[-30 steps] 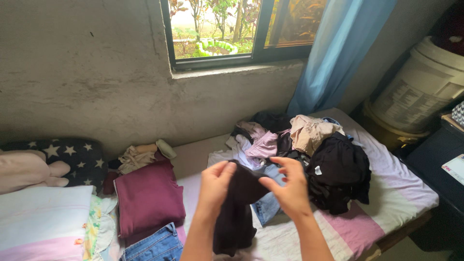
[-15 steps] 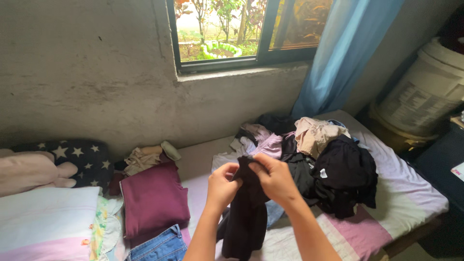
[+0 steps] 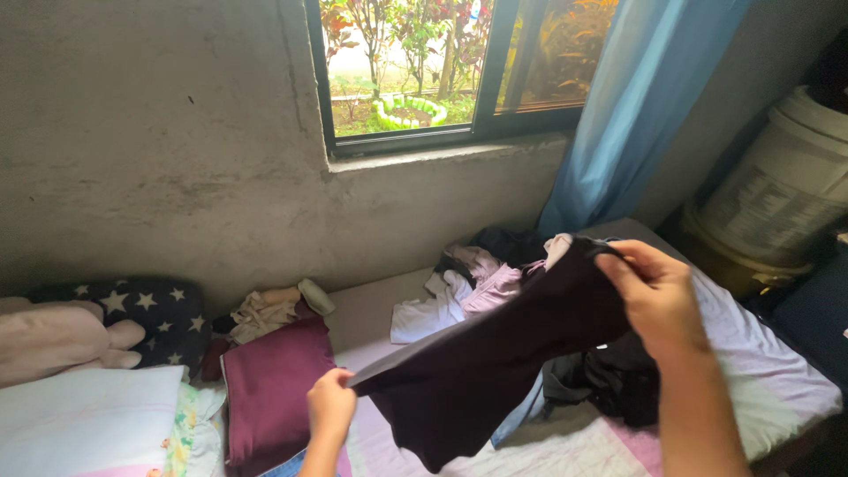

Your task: The person folds a pair of denim shorts and a black garment on a bed. The person smooths each item, folds it in half, then folds it again into a compact rectangle and places it on the bed.

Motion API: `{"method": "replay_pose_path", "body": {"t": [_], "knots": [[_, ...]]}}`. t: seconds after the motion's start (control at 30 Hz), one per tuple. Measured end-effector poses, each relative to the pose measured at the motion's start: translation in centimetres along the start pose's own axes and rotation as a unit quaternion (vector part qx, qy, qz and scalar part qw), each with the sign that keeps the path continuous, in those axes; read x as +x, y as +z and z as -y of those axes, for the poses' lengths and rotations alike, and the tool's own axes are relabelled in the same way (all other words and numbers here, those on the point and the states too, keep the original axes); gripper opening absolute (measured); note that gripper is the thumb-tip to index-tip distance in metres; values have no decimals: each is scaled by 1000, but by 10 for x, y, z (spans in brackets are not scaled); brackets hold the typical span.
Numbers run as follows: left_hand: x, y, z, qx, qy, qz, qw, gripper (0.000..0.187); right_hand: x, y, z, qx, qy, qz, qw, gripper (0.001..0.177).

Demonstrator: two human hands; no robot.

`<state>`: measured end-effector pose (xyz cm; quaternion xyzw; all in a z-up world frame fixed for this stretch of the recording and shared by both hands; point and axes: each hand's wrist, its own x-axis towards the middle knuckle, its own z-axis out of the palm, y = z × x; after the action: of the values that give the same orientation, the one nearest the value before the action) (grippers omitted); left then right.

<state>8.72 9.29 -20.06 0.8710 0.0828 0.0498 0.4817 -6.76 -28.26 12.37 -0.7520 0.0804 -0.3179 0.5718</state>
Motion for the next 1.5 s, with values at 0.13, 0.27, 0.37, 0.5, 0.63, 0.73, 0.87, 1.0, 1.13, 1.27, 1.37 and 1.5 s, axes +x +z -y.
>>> {"method": "replay_pose_path", "body": {"t": [0.13,0.27,0.37,0.5,0.63,0.73,0.87,1.0,1.13,1.27,1.37,1.5], "knots": [[35,0,-2,-423,-294,160,842,20,4,-31,-63,-9,11,-32,999,15],[47,-15,-39,-485,-299,224,791,17,-4,-48,-144,-44,43,-103,993,15],[37,-28,-85,-450,-214,236,834,15,-15,-39,-185,-86,120,-128,981,19],[8,-27,-154,-330,-72,241,910,17,-30,26,-186,-220,140,-26,965,34],[-30,-9,-203,-195,72,258,943,30,-49,112,-152,-111,124,187,968,78],[-42,-10,-213,-175,187,367,894,29,-56,150,-131,-113,-38,215,969,60],[-32,-24,-196,-155,188,356,902,32,-50,159,-115,-159,69,252,952,25],[-24,-30,-171,-109,197,263,938,27,-42,159,-102,-149,76,242,956,20],[-29,-28,-177,-141,135,195,961,25,-41,159,-94,-156,44,252,954,35],[-41,-36,-205,-132,127,257,949,26,-42,153,-96,-196,-46,261,944,36],[-55,-47,-218,-91,161,296,937,31,-36,143,-96,-196,-69,224,952,30],[-62,-45,-217,-75,278,207,935,33,-35,126,-92,-203,80,270,938,23]]}}
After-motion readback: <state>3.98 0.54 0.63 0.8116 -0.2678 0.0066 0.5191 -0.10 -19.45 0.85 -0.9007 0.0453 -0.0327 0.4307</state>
